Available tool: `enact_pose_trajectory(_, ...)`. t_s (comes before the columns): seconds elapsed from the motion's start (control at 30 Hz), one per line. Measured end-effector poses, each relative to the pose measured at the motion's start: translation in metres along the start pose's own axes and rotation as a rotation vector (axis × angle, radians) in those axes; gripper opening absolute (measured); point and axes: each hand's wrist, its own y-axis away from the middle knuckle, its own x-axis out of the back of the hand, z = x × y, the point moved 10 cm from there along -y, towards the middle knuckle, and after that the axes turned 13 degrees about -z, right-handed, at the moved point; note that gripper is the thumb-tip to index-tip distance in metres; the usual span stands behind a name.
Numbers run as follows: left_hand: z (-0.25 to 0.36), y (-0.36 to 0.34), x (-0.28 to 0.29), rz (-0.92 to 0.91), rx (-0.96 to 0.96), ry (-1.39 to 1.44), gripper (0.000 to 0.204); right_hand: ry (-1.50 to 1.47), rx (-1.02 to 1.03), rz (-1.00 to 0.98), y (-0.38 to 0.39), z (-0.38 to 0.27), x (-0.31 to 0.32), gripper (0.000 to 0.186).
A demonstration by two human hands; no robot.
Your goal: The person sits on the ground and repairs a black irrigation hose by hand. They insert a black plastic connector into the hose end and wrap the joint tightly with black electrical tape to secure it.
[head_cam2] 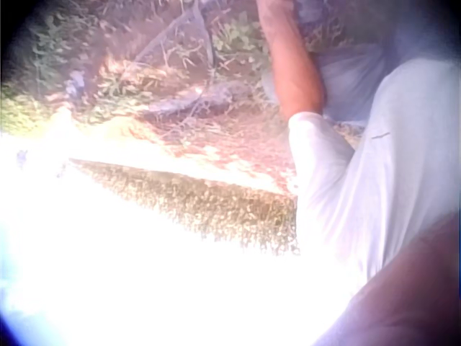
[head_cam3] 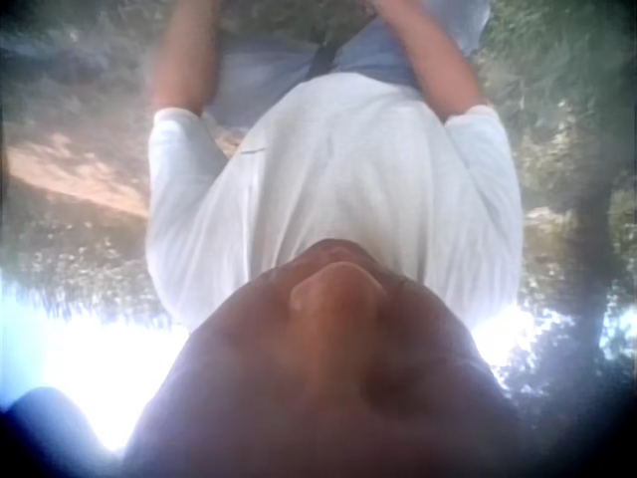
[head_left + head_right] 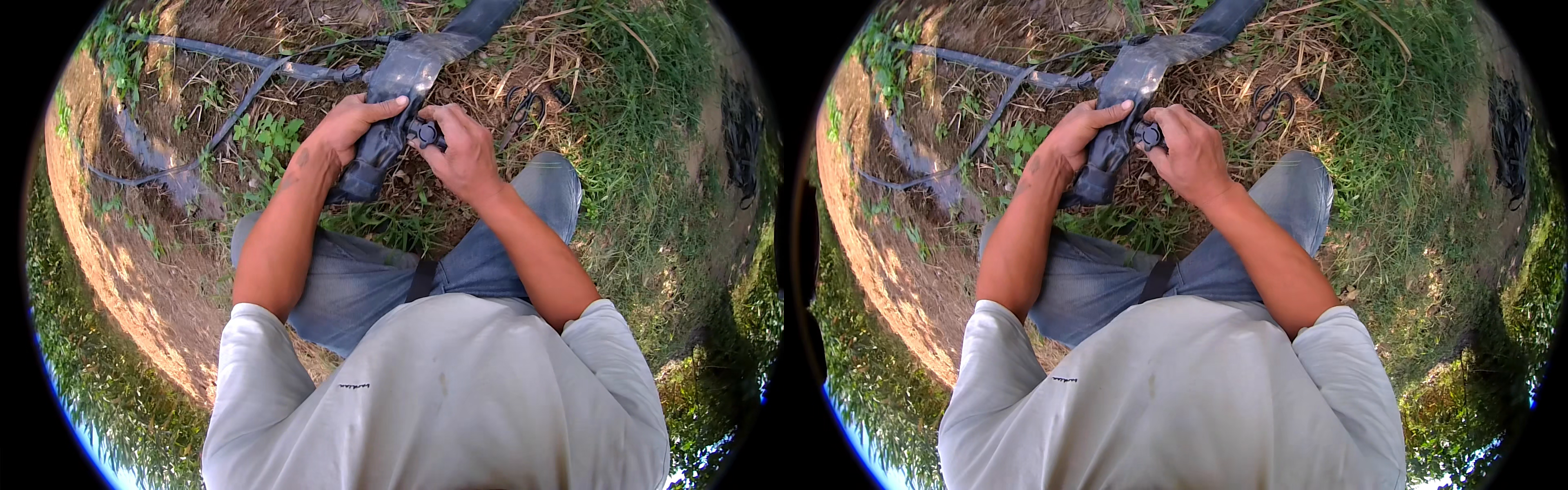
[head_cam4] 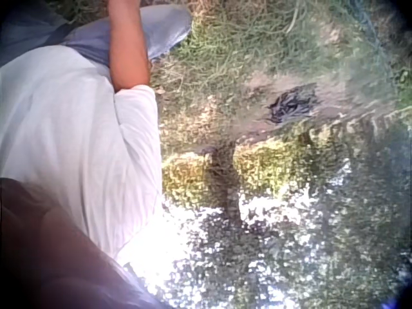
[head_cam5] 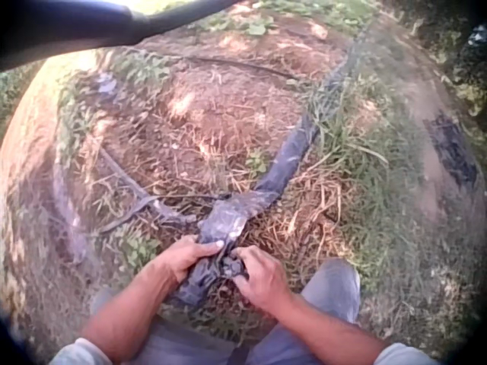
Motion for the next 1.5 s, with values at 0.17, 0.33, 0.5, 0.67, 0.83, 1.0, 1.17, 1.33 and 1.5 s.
enact_pose_trajectory(0.17,-0.001,-0.002,0.004,0.007,-0.015,-0.011,0.043,-0.006,-0.009,0.005,-0.001,0.000,-0.001,0.036)
enact_pose_trajectory(0.33,-0.003,-0.006,0.007,0.002,-0.029,-0.037,0.041,-0.023,-0.056,-0.004,0.001,0.005,-0.004,0.036)
enact_pose_trajectory(0.5,-0.002,-0.006,0.009,0.016,-0.043,-0.038,0.045,-0.097,-0.123,-0.011,0.000,0.010,-0.004,0.039)
enact_pose_trajectory(0.67,0.001,-0.006,0.011,0.050,-0.080,-0.067,0.046,-0.083,-0.148,-0.034,-0.002,0.007,-0.002,0.038)
enact_pose_trajectory(0.83,0.002,-0.006,0.012,0.075,-0.097,-0.140,0.053,-0.080,-0.158,-0.051,-0.001,0.014,-0.009,0.036)
enact_pose_trajectory(1.0,0.030,0.009,-0.002,0.131,-0.152,-0.558,0.077,-0.161,-0.157,-0.029,0.002,0.020,-0.002,0.029)
enact_pose_trajectory(1.17,0.026,0.003,-0.007,0.088,-0.200,-0.691,0.088,0.026,-0.021,-0.024,0.002,0.020,0.005,0.029)
enact_pose_trajectory(1.33,0.030,0.007,0.000,0.120,-0.137,-0.806,0.091,-0.288,-0.125,-0.142,-0.005,0.033,-0.005,0.033)
enact_pose_trajectory(1.5,0.029,0.014,0.014,0.222,0.031,-1.213,0.102,-0.604,-0.291,-0.459,0.005,0.051,-0.054,0.041)
